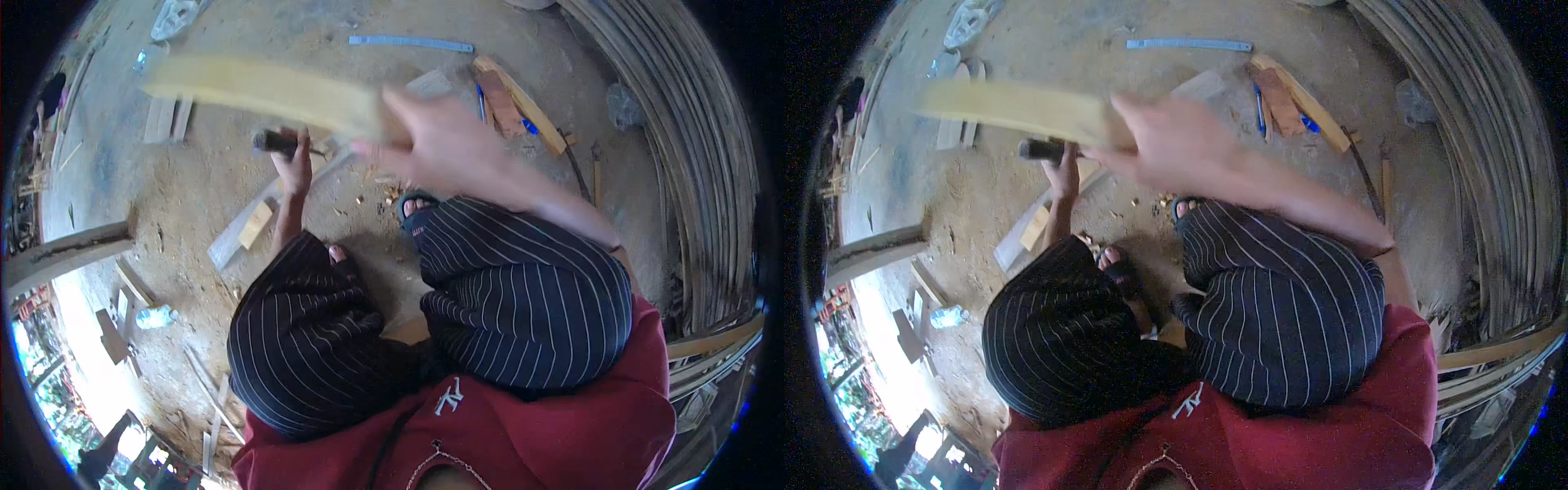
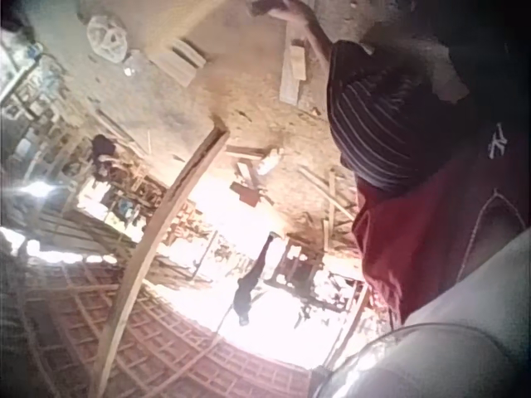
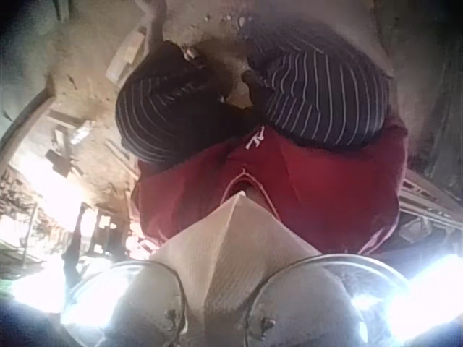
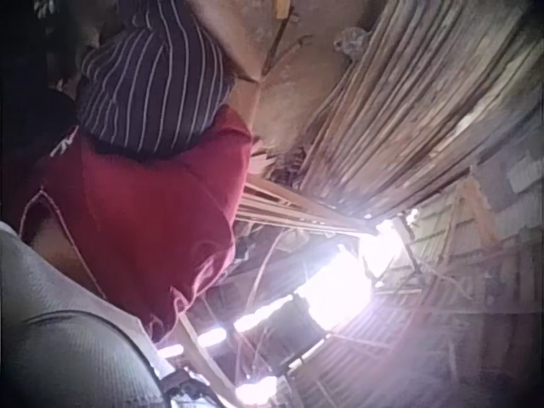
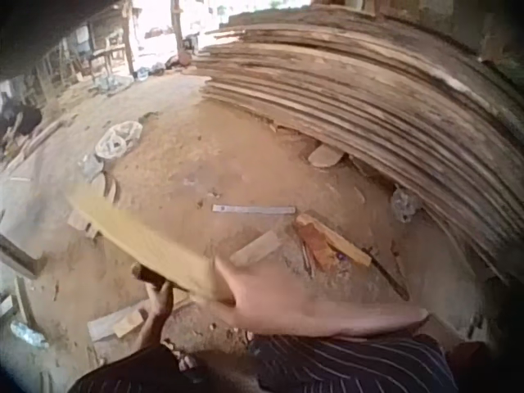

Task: Using a chisel to carve and shape a curved wooden piece while sitting.

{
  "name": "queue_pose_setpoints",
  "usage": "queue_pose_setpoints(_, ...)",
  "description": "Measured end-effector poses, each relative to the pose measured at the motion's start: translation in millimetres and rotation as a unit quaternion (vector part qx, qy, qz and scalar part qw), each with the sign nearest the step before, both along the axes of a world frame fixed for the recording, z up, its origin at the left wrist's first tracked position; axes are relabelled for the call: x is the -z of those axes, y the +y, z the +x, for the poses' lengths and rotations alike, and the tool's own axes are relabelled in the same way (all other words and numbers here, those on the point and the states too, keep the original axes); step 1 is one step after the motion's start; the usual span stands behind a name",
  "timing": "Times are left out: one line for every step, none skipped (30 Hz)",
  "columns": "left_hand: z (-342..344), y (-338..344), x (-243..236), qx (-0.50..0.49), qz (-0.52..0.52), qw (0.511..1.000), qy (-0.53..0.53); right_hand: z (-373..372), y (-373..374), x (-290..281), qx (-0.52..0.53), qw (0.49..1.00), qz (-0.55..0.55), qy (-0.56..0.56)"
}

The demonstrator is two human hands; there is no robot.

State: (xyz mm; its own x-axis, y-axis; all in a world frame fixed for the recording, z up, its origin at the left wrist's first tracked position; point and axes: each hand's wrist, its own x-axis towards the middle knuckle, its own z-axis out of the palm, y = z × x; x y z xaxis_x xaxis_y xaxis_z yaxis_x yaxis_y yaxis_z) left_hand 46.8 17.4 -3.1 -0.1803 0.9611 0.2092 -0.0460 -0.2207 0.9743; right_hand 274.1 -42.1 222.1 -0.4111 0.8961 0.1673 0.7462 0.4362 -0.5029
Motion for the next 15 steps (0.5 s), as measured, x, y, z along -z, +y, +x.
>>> queue_pose_setpoints(1,1,-1,-0.016,-0.029,0.999,-0.034,0,-1,-2,0.028,0.997,0.024,0.073)
queue_pose_setpoints(0,1,-3,0.003,-0.022,1.000,-0.016,-1,-2,-6,0.017,0.981,0.051,0.186)
queue_pose_setpoints(0,4,-5,0.017,-0.020,1.000,-0.003,5,-4,-4,0.001,0.985,0.027,0.171)
queue_pose_setpoints(1,1,-6,-0.002,-0.019,1.000,0.001,-4,-4,-1,-0.025,0.982,0.016,0.187)
queue_pose_setpoints(2,0,-6,-0.010,0.023,1.000,0.003,-7,-7,3,-0.049,0.977,0.017,0.208)
queue_pose_setpoints(4,1,-6,0.002,0.010,1.000,0.017,-6,-6,0,-0.050,0.994,-0.095,0.022)
queue_pose_setpoints(3,-2,-6,0.014,0.027,0.999,0.040,-11,-8,2,-0.053,0.993,-0.104,-0.006)
queue_pose_setpoints(7,3,-4,-0.014,0.040,0.999,-0.016,-6,-9,-4,-0.035,0.995,-0.087,-0.033)
queue_pose_setpoints(10,8,-3,-0.029,0.048,0.998,-0.026,-12,-8,-3,-0.021,0.996,-0.063,-0.067)
queue_pose_setpoints(8,3,-1,-0.009,0.038,0.999,-0.018,-3,-10,-8,-0.026,0.995,-0.088,0.031)
queue_pose_setpoints(8,2,0,0.014,0.022,1.000,-0.007,1,-10,-10,-0.027,0.992,-0.126,0.002)
queue_pose_setpoints(8,4,1,0.023,-0.063,0.998,-0.012,-2,-9,-9,-0.004,0.993,-0.057,0.102)
queue_pose_setpoints(6,2,3,0.022,-0.029,0.999,-0.021,6,-8,-12,0.011,0.975,0.032,0.217)
queue_pose_setpoints(6,3,5,0.027,-0.024,0.999,-0.010,-5,-7,-6,0.034,0.962,0.048,0.265)
queue_pose_setpoints(3,3,6,0.018,-0.005,1.000,-0.001,-6,-6,-4,-0.002,0.971,0.020,0.237)
